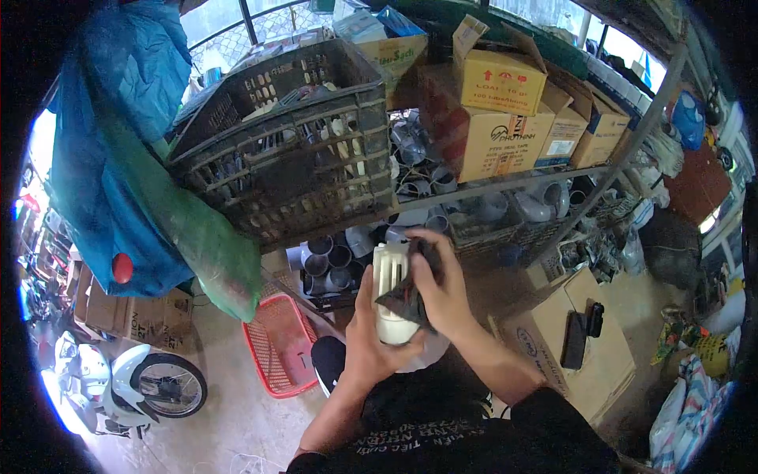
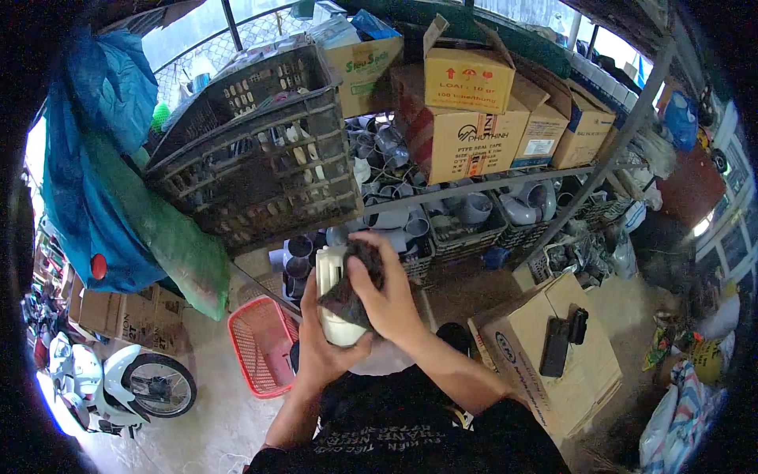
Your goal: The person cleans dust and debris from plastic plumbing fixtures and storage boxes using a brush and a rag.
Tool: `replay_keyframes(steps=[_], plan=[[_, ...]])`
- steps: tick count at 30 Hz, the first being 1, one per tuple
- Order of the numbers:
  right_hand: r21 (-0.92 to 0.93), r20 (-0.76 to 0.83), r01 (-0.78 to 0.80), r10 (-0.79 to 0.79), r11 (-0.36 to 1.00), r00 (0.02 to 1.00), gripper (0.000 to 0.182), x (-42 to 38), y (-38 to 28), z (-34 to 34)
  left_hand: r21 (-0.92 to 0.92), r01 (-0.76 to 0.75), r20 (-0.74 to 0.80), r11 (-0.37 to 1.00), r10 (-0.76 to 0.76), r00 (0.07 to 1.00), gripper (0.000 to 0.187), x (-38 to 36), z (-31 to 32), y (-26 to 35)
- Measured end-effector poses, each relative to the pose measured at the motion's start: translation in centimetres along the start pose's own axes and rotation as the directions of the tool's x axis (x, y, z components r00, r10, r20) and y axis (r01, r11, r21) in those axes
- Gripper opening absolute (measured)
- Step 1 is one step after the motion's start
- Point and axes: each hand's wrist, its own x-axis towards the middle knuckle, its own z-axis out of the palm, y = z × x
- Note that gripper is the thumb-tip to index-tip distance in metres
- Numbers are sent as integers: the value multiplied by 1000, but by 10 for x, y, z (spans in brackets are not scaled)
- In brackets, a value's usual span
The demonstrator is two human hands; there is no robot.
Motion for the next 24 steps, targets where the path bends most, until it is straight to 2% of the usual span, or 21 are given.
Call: replay_keyframes(steps=[2,3,6,7,10,11,14,15,16,18,19,21,23,24], plan=[[-18,27,106,-105,994,994,43,-19,12,2,-75,37,-11,997,-38,999,105,0,-3,-8],[-134,66,192,-184,972,981,52,-22,13,-1,-57,51,-17,997,-52,998,103,-2,-2,-12],[-108,101,74,-63,991,993,53,-18,15,-13,1,80,44,997,-79,996,103,-2,-4,-4],[-135,36,60,-56,989,998,41,-17,11,-10,27,59,46,998,-60,997,104,1,-4,0],[-93,-126,33,-44,995,991,25,-7,16,-5,112,17,62,994,-24,998,106,3,-3,7],[-136,-155,67,-88,988,984,19,-1,13,-4,141,-41,44,989,35,998,105,3,-3,7],[-106,-232,80,-103,991,967,28,14,16,-1,185,-68,19,980,66,998,104,4,-2,10],[52,-203,-57,66,997,977,42,18,25,-4,202,-97,-2,975,99,995,101,3,-1,8],[195,-213,-178,218,965,952,47,17,17,-5,201,-92,-9,975,96,995,101,3,0,8],[503,-66,-134,193,854,979,52,15,34,-9,201,-91,-24,975,98,995,100,6,1,8],[346,-55,-82,107,935,993,49,8,38,-5,104,-9,-38,995,14,999,100,4,4,4],[74,52,51,-55,996,997,60,-11,30,4,138,36,-29,990,-32,999,101,5,2,4],[124,62,-28,21,992,998,57,-11,28,0,221,33,24,975,-39,999,103,7,-1,4],[133,91,-101,89,986,992,55,-10,26,-6,180,48,67,982,-61,996,104,6,-1,4]])
